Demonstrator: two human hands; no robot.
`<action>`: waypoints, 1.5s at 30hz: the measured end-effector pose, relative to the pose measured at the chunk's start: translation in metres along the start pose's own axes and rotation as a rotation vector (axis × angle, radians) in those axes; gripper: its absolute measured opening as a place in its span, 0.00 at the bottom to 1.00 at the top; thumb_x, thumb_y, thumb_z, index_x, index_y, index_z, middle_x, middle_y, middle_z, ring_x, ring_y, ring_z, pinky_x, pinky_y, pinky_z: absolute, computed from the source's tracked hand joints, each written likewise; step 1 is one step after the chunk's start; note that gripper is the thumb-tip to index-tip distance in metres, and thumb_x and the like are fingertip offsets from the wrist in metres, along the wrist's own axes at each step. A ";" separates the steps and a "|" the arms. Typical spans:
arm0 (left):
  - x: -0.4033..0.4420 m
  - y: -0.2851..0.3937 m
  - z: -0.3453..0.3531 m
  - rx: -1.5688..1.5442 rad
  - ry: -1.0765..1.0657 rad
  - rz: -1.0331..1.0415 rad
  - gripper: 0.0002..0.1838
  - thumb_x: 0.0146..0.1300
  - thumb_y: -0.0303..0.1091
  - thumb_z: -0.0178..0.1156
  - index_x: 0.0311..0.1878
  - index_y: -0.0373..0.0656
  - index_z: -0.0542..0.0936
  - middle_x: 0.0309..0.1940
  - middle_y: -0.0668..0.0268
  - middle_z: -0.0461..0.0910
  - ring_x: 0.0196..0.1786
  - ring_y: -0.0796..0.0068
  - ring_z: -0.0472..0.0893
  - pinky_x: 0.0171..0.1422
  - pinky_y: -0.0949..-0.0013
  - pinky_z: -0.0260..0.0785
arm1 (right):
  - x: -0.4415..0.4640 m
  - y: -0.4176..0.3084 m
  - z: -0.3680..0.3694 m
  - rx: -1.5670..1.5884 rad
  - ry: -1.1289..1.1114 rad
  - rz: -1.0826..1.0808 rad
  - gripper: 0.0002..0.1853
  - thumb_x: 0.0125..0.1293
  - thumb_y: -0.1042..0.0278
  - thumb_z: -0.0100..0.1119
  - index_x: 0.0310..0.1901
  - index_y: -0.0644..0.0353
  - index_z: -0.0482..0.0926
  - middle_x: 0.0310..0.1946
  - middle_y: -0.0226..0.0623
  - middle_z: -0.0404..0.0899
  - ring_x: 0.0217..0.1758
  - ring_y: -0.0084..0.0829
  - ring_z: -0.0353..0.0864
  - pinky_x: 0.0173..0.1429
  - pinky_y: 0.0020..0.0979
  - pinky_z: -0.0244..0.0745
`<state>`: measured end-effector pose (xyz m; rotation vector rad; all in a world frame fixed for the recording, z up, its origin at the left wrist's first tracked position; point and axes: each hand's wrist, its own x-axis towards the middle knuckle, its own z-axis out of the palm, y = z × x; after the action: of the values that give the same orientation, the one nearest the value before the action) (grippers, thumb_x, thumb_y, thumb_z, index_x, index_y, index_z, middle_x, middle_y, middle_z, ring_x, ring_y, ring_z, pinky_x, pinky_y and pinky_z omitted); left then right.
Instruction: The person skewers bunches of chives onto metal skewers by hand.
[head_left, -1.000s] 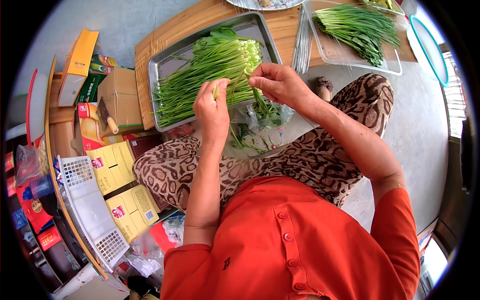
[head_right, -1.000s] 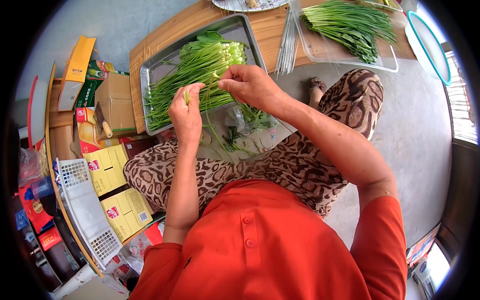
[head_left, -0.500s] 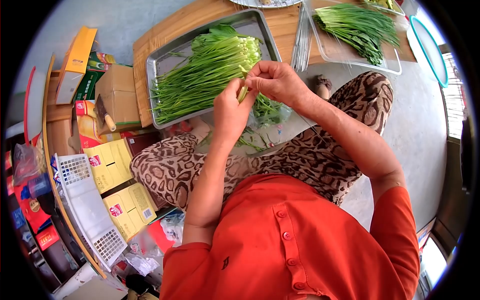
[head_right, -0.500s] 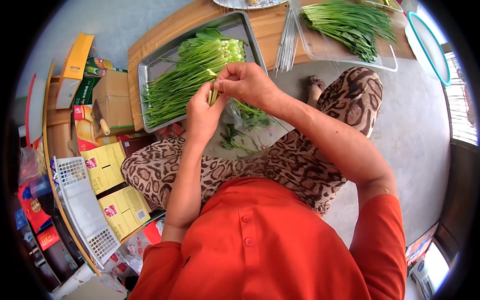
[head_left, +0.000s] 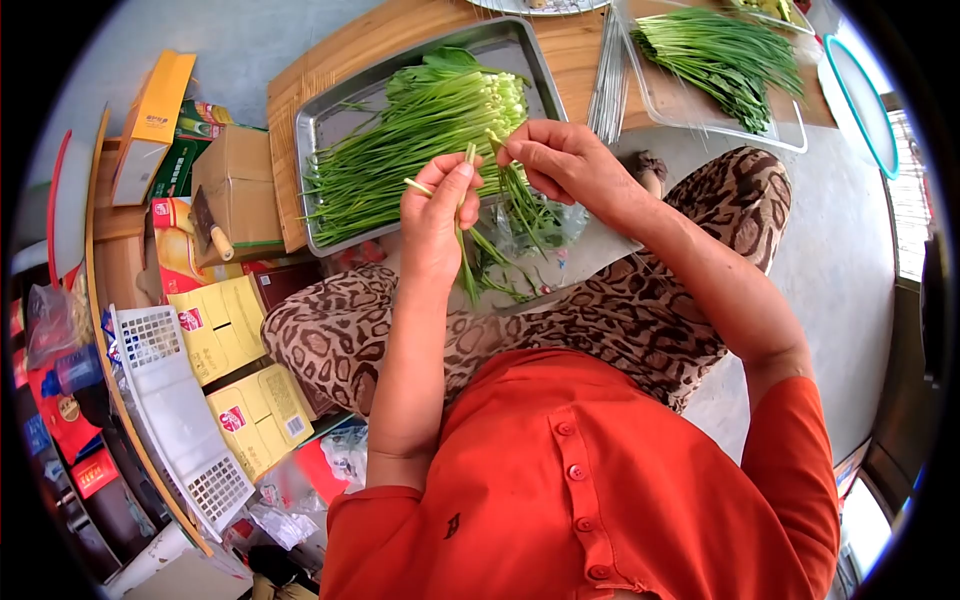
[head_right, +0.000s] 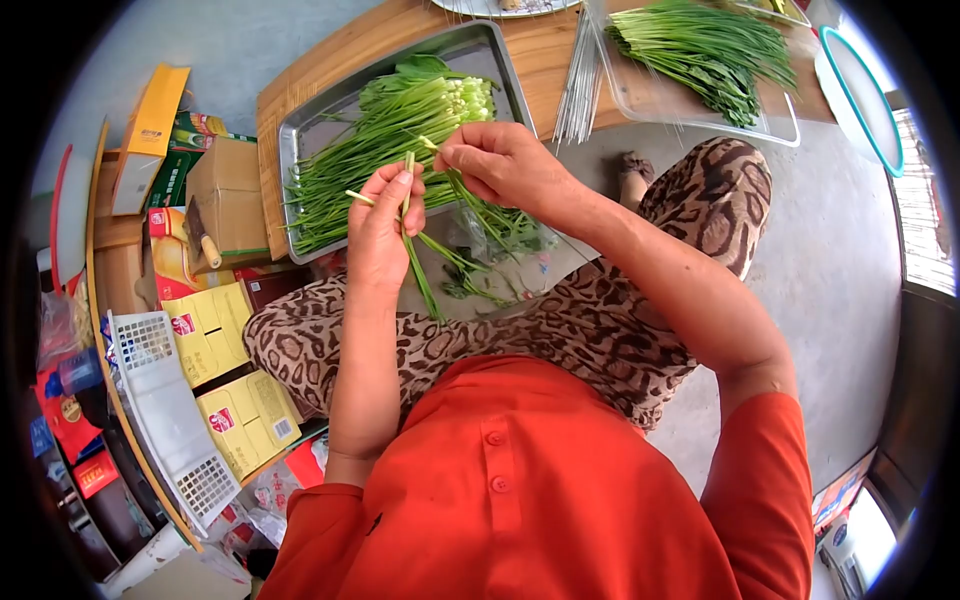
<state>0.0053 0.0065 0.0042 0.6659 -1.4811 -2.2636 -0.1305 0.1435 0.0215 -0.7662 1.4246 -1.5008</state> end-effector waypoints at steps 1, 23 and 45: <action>0.001 0.002 -0.004 -0.050 0.005 -0.020 0.08 0.65 0.32 0.60 0.43 0.38 0.78 0.29 0.71 0.76 0.21 0.87 0.66 0.24 0.80 0.55 | -0.001 -0.001 0.001 0.001 -0.005 -0.004 0.12 0.73 0.61 0.48 0.40 0.60 0.77 0.15 0.19 0.64 0.16 0.12 0.57 0.20 0.18 0.51; 0.008 0.002 -0.018 -0.184 -0.024 -0.031 0.08 0.63 0.32 0.62 0.41 0.40 0.76 0.30 0.68 0.77 0.22 0.84 0.68 0.25 0.79 0.58 | -0.002 0.005 0.003 -0.114 -0.116 -0.006 0.11 0.72 0.63 0.49 0.41 0.61 0.78 0.15 0.19 0.63 0.17 0.12 0.59 0.21 0.19 0.52; 0.003 0.009 -0.020 0.393 0.194 0.149 0.15 0.68 0.38 0.57 0.49 0.38 0.82 0.26 0.76 0.73 0.28 0.87 0.67 0.32 0.80 0.58 | 0.000 0.010 0.001 -0.135 -0.085 -0.011 0.11 0.73 0.63 0.49 0.40 0.61 0.78 0.15 0.19 0.63 0.17 0.12 0.58 0.21 0.19 0.52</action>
<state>0.0143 -0.0133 0.0049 0.8275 -1.8247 -1.7575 -0.1275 0.1437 0.0120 -0.9105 1.4712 -1.3741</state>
